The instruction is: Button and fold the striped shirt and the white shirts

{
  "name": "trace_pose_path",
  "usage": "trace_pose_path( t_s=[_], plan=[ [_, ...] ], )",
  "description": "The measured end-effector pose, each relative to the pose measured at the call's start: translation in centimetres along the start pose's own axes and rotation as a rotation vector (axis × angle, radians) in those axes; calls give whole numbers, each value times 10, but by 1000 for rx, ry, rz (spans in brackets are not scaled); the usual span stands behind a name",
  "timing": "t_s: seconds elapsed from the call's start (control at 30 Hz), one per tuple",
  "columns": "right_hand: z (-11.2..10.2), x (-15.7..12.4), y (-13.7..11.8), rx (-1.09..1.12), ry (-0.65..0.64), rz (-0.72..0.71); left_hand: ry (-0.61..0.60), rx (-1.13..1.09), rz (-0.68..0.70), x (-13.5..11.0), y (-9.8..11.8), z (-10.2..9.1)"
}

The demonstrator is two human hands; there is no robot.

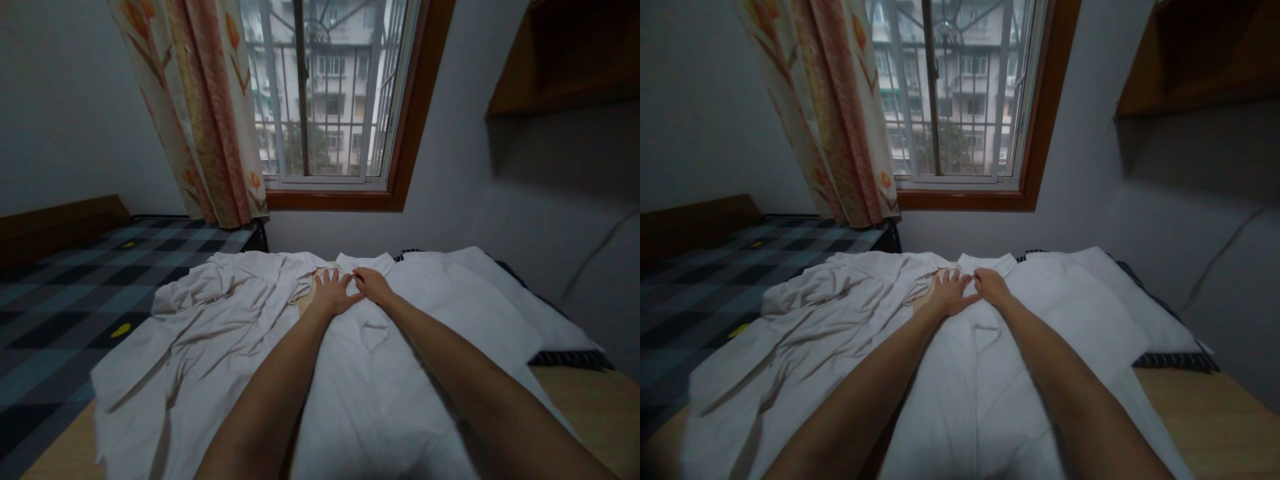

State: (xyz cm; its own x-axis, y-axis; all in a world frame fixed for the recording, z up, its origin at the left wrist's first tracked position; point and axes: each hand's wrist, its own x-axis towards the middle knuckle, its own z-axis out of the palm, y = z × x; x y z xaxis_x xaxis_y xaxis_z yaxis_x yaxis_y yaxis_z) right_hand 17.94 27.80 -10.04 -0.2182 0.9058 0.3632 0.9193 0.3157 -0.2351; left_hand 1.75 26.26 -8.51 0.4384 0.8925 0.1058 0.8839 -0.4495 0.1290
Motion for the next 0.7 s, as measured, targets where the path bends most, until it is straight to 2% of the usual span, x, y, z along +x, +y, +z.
trace_pose_path(
  t_s=[0.13, 0.3, 0.53, 0.7],
  plan=[
    [-3, -11, 0, -15, -69, -37, 4, -17, -32, 4, -1, 3],
    [-10, -39, -6, -95, -187, -67, -24, 35, -39, 6, 0, 2],
    [-42, -88, -22, -131, -327, -173, -28, 47, -35, 9, 0, -1],
    [-65, -128, -50, -75, -392, -271, -25, 66, -37, 10, 4, 0]
  ],
)
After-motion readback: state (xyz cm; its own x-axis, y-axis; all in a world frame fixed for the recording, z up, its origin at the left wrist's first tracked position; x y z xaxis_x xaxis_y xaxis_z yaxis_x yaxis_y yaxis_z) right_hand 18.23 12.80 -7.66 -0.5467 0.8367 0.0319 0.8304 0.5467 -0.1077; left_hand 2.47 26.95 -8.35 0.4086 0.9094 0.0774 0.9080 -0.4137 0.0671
